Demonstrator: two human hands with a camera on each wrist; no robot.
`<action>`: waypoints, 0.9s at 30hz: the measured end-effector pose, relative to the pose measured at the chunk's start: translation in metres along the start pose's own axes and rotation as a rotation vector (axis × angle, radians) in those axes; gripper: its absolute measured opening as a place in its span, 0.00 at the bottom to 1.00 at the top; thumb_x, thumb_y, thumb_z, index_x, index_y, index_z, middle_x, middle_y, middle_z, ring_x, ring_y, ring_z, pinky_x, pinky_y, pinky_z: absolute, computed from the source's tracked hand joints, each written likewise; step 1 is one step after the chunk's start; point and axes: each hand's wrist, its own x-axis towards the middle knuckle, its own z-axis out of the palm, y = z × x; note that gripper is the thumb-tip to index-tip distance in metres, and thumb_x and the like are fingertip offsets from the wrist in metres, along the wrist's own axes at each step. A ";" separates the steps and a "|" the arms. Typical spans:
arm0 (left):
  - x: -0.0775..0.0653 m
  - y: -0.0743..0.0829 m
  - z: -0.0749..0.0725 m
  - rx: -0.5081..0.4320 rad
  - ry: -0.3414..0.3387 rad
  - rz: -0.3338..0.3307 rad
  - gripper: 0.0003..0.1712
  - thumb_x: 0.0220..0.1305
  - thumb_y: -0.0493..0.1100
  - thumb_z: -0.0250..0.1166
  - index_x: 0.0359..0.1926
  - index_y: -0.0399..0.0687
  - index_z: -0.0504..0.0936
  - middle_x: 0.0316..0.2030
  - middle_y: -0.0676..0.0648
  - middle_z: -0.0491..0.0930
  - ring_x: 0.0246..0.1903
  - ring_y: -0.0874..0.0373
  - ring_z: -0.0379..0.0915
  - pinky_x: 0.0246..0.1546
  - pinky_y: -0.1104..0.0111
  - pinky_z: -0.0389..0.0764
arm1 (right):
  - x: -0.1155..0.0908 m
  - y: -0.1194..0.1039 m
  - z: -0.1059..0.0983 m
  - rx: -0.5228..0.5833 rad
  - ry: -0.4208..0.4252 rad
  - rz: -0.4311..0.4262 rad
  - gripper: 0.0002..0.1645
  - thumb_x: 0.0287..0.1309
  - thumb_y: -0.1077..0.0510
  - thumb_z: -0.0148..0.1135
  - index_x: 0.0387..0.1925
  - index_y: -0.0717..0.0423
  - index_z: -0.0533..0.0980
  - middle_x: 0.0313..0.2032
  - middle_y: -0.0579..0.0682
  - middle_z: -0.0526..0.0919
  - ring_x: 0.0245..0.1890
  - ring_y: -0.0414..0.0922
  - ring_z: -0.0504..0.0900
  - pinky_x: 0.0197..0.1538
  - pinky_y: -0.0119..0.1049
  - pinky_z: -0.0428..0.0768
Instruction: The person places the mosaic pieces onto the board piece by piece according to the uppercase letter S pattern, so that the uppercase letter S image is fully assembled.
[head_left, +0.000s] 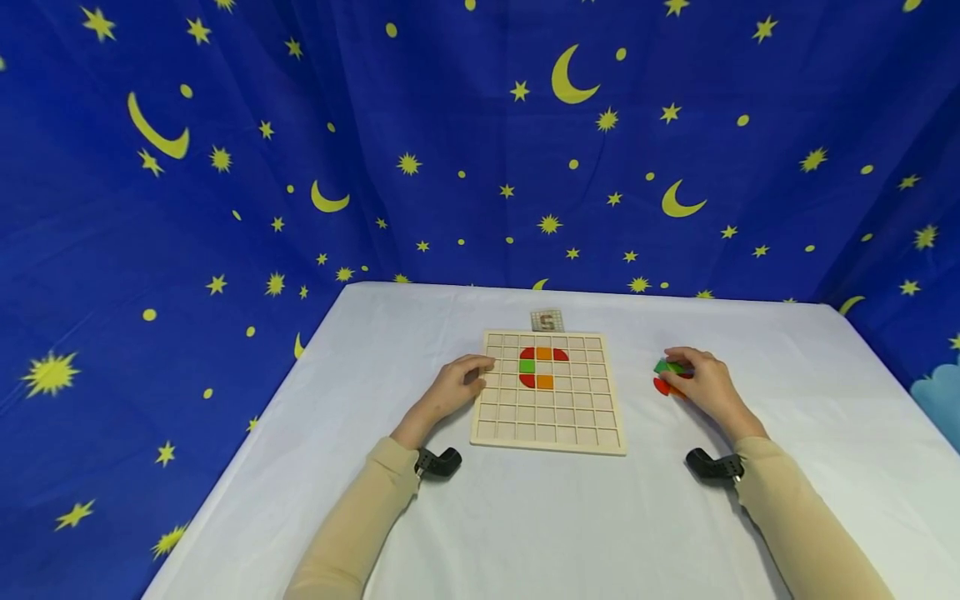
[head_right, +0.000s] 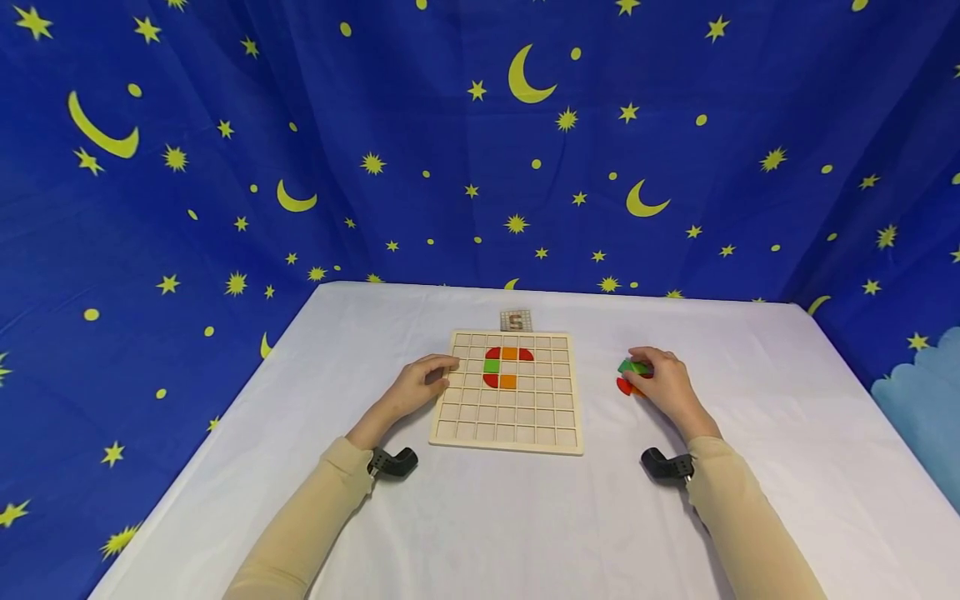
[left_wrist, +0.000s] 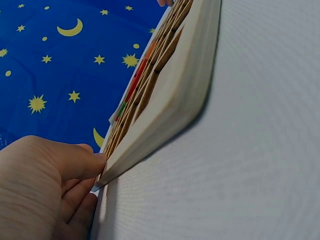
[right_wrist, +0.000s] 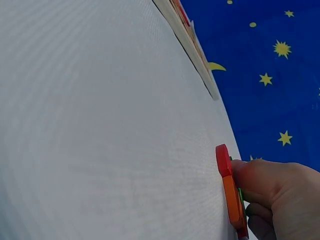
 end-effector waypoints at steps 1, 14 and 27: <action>0.000 0.000 0.000 -0.004 0.000 0.002 0.21 0.62 0.30 0.60 0.57 0.37 0.76 0.55 0.41 0.74 0.56 0.49 0.69 0.57 0.60 0.70 | 0.000 0.000 0.000 -0.001 -0.005 -0.001 0.25 0.55 0.61 0.66 0.53 0.67 0.72 0.44 0.66 0.80 0.45 0.62 0.73 0.49 0.59 0.68; 0.000 0.000 0.000 -0.010 0.005 0.011 0.21 0.62 0.31 0.61 0.57 0.37 0.76 0.55 0.42 0.75 0.56 0.50 0.70 0.57 0.61 0.71 | 0.003 -0.001 0.005 -0.026 -0.019 -0.031 0.22 0.56 0.62 0.64 0.53 0.65 0.74 0.44 0.64 0.80 0.45 0.60 0.72 0.50 0.61 0.66; 0.000 0.000 0.000 -0.007 0.001 -0.001 0.21 0.62 0.31 0.61 0.57 0.38 0.76 0.56 0.42 0.74 0.56 0.50 0.69 0.57 0.63 0.70 | 0.004 -0.005 0.007 0.014 0.018 -0.013 0.22 0.56 0.65 0.63 0.53 0.67 0.73 0.42 0.65 0.81 0.43 0.60 0.73 0.47 0.59 0.70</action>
